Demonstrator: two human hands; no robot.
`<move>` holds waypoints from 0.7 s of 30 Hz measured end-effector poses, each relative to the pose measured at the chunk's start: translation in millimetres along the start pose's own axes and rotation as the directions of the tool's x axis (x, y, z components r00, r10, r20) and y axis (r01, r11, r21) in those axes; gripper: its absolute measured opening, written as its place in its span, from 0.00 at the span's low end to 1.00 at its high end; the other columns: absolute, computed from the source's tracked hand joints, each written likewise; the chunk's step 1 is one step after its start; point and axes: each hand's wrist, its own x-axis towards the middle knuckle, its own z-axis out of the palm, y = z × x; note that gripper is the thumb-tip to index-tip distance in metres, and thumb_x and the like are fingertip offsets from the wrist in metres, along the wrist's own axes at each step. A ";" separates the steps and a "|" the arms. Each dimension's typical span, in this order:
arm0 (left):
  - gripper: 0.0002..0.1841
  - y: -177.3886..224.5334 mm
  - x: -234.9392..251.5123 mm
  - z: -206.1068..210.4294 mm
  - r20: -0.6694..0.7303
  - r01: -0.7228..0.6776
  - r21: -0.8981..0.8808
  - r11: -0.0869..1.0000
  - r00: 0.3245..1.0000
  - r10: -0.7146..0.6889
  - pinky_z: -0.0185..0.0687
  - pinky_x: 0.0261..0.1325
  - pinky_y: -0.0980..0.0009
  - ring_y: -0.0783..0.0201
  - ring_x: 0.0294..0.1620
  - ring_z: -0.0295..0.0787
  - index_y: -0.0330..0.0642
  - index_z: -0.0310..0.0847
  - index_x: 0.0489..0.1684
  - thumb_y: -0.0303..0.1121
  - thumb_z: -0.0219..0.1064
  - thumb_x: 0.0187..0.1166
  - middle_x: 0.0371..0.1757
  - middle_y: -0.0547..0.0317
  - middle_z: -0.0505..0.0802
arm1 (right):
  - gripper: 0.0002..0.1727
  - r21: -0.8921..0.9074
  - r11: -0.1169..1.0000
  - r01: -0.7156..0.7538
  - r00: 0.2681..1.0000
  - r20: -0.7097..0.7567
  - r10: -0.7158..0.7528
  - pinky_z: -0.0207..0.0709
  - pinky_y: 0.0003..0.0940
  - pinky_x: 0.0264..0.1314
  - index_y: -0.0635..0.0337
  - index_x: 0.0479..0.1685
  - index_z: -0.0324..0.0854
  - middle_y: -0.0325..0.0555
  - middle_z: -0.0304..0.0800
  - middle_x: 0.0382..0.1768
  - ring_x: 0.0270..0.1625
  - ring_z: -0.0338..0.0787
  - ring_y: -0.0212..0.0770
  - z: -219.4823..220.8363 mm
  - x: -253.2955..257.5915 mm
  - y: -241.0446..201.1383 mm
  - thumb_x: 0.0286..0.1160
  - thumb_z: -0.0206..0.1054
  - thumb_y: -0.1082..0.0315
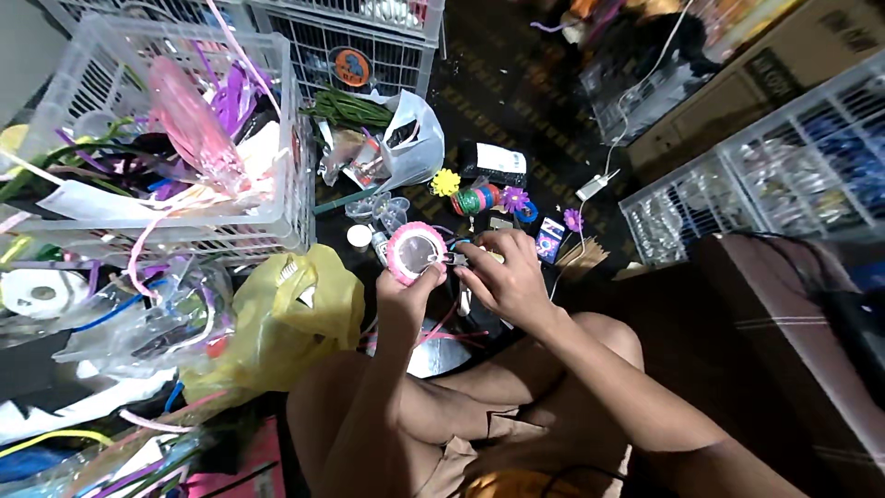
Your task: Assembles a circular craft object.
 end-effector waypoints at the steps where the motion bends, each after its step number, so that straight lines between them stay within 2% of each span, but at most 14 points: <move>1: 0.15 -1.3 0.5 -0.8 0.001 -0.009 0.044 0.999 1.000 0.009 0.95 0.51 0.65 0.62 0.41 0.96 0.31 0.79 0.55 0.16 0.71 0.71 0.42 0.53 0.95 | 0.20 0.002 1.000 0.007 1.000 0.018 -0.007 0.74 0.57 0.62 0.53 0.59 0.90 0.56 0.89 0.51 0.59 0.85 0.60 0.2 2.1 0.8 0.84 0.61 0.51; 4: 0.15 -6.2 2.4 -4.6 -0.004 -0.061 0.186 0.981 0.998 0.063 0.95 0.51 0.63 0.63 0.42 0.96 0.32 0.83 0.53 0.19 0.74 0.69 0.43 0.52 0.95 | 0.19 -0.009 0.999 0.037 0.998 0.055 -0.036 0.74 0.57 0.60 0.53 0.59 0.90 0.56 0.88 0.50 0.58 0.85 0.60 0.9 7.4 2.2 0.83 0.61 0.53; 8: 0.10 -4.8 2.9 -5.8 -0.027 -0.086 0.405 0.910 0.994 0.106 0.92 0.47 0.67 0.70 0.38 0.94 0.37 0.86 0.45 0.24 0.77 0.69 0.36 0.59 0.95 | 0.18 -0.040 0.993 0.110 0.990 0.089 -0.106 0.75 0.57 0.57 0.54 0.55 0.91 0.56 0.89 0.49 0.55 0.86 0.61 1.3 12.6 3.1 0.82 0.63 0.53; 12: 0.09 -6.8 3.7 -6.4 -0.045 -0.073 0.419 0.905 0.994 0.101 0.93 0.46 0.68 0.70 0.36 0.94 0.37 0.87 0.44 0.24 0.78 0.69 0.35 0.59 0.95 | 0.18 -0.039 0.992 0.121 0.986 0.124 -0.115 0.78 0.55 0.51 0.55 0.56 0.91 0.55 0.90 0.46 0.53 0.87 0.61 3.9 13.5 4.0 0.83 0.62 0.53; 17: 0.09 -7.7 4.4 -7.9 -0.064 -0.087 0.383 0.920 0.991 0.120 0.94 0.45 0.68 0.69 0.35 0.95 0.37 0.86 0.45 0.23 0.77 0.70 0.35 0.58 0.95 | 0.17 -0.040 0.989 0.143 0.984 0.112 -0.138 0.81 0.49 0.43 0.57 0.54 0.91 0.54 0.89 0.38 0.43 0.88 0.58 7.8 15.0 4.6 0.83 0.63 0.56; 21: 0.10 -10.1 5.9 -10.0 -0.072 -0.091 0.387 0.917 0.989 0.129 0.94 0.44 0.68 0.69 0.35 0.95 0.36 0.86 0.44 0.23 0.77 0.69 0.35 0.57 0.95 | 0.16 -0.050 0.981 0.186 0.975 0.131 -0.179 0.81 0.47 0.38 0.58 0.52 0.91 0.52 0.88 0.34 0.40 0.88 0.56 9.1 16.7 5.6 0.82 0.63 0.58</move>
